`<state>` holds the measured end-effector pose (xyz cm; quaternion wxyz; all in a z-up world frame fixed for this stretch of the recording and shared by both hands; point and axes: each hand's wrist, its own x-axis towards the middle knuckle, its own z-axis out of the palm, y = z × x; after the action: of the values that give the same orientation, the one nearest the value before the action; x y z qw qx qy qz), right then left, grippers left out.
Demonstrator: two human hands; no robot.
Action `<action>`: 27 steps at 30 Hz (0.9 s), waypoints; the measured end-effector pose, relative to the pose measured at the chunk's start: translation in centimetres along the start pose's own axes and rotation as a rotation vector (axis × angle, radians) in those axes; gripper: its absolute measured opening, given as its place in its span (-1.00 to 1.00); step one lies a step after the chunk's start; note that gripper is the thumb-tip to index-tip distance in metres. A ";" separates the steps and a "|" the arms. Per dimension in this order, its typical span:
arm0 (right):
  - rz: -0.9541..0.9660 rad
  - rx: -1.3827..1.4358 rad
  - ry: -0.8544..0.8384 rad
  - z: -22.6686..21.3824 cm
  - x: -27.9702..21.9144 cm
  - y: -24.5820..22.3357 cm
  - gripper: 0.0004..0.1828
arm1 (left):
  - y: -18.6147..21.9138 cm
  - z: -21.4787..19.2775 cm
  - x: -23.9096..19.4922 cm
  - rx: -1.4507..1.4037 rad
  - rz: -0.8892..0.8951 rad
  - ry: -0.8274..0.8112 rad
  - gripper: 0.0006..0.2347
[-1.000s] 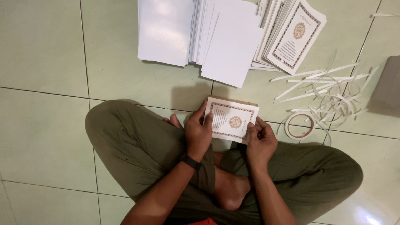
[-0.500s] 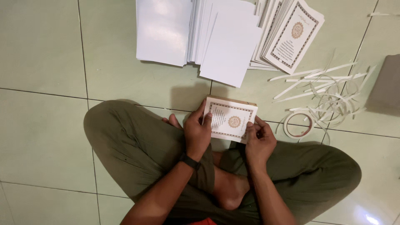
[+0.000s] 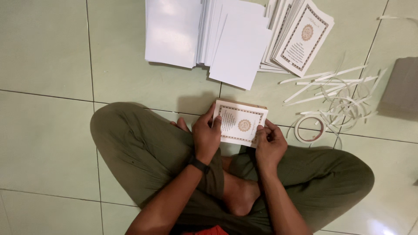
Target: The person sits on the floor and assembles small books by inserting a printed cover into a white paper wrapper. They use clear tape to secure the cover to the wrapper, then place the finished book into a stack. The person repeats this process with multiple covers and wrappers.
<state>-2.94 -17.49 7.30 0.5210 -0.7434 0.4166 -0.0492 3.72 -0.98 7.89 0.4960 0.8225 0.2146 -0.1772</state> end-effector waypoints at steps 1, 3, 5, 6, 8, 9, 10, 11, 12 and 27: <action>-0.005 0.003 -0.001 0.0 0.1 0.3 -0.75 | 0.3 -0.1 0.0 -0.002 0.003 0.004 -0.60; -0.005 0.004 -0.006 0.0 0.3 0.7 -0.74 | 0.9 -0.3 -0.1 -0.009 -0.012 -0.020 -0.60; -0.009 0.006 -0.001 -0.1 0.0 0.1 -0.74 | 0.0 -0.1 0.2 0.013 -0.006 -0.010 -0.60; -0.008 0.005 0.004 -0.1 -0.1 -0.2 -0.74 | -0.5 0.0 0.3 0.036 -0.006 -0.002 -0.60; -0.021 -0.003 0.008 -0.2 -0.1 -0.4 -0.74 | -0.8 0.1 0.4 0.065 0.008 0.006 -0.59; -0.028 -0.017 0.008 -0.2 -0.1 -0.5 -0.74 | -1.0 0.1 0.4 0.096 0.013 0.012 -0.59; -0.034 -0.012 0.013 -0.2 -0.1 -0.4 -0.74 | -0.9 0.2 0.5 0.094 0.022 0.013 -0.59; -0.048 -0.025 0.008 -0.3 -0.1 -0.4 -0.75 | -0.7 0.3 0.5 0.086 0.050 0.027 -0.59; -0.062 -0.038 0.004 -0.3 -0.1 -0.4 -0.76 | -0.6 0.4 0.5 0.078 0.078 0.042 -0.58; -0.190 -0.071 0.096 0.4 0.9 3.4 -0.67 | -2.2 0.5 1.2 0.091 0.171 0.079 -0.63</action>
<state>-4.06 -18.17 4.01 0.4666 -0.7944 0.3702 -0.1191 3.58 -0.27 5.47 0.4627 0.8658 0.1548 -0.1111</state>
